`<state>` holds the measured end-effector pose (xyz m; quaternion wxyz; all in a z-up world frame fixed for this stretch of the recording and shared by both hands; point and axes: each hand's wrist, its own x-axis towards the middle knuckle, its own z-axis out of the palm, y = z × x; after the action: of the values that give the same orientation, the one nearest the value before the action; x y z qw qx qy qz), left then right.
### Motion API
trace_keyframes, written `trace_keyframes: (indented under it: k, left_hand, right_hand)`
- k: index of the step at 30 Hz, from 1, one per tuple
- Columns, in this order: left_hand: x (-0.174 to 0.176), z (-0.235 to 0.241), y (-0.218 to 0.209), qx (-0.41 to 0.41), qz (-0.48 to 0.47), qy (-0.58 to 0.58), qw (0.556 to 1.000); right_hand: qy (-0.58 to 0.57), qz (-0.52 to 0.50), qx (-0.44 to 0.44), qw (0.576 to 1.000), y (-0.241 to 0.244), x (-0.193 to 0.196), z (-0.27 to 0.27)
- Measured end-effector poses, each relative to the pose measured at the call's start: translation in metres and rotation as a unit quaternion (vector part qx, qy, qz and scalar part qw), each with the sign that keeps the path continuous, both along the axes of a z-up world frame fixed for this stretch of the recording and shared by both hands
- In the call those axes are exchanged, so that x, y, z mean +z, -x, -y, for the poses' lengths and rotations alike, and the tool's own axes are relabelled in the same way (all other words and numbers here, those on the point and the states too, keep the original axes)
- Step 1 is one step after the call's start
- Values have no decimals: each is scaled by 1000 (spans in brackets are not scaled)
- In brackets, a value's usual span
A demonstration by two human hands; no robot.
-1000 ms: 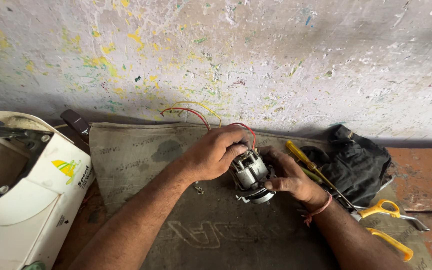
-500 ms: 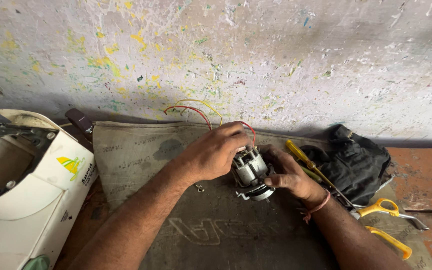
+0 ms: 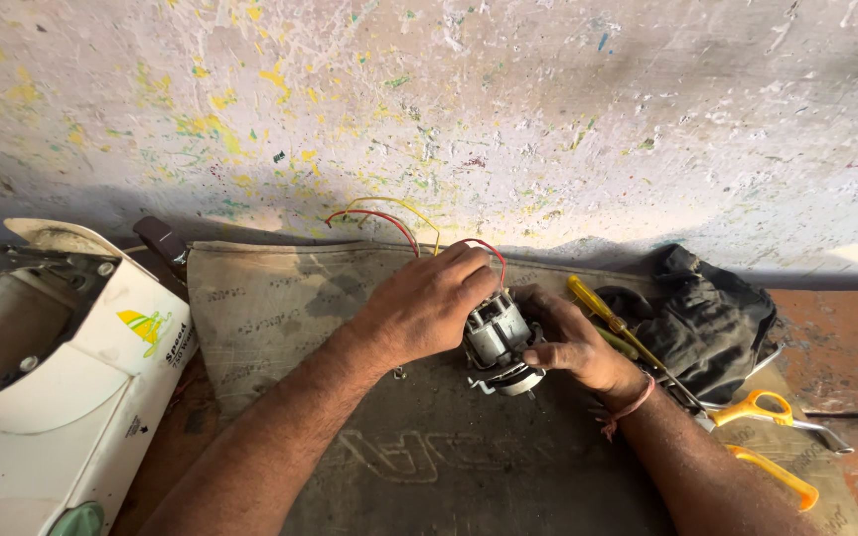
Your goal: The person repairs an electric motor by stripping wires with pliers and connecting them to the motor terminals using a screwdriver.
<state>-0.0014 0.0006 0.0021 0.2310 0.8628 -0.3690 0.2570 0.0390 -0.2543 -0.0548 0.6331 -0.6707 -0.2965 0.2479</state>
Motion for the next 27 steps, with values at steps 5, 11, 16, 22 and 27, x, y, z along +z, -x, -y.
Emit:
trace_keyframes:
  k: [5,11,16,22,27]
  left_hand:
    - [7,-4,-1,-35,-93,46,994]
    - [13,-12,11,-54,-70,53,995]
    - [5,-12,13,-2,-66,23,998]
    - [1,-11,11,-6,11,9,1000]
    - [3,-13,9,-4,56,-21,998]
  right_hand:
    - [45,17,-25,999,-3,-4,4]
    - [28,21,-25,999,-3,-7,5]
    - [34,32,-22,999,0,-2,1]
    - [4,0,-13,1000,1,-1,0]
    - [14,13,-19,1000,-1,-4,1]
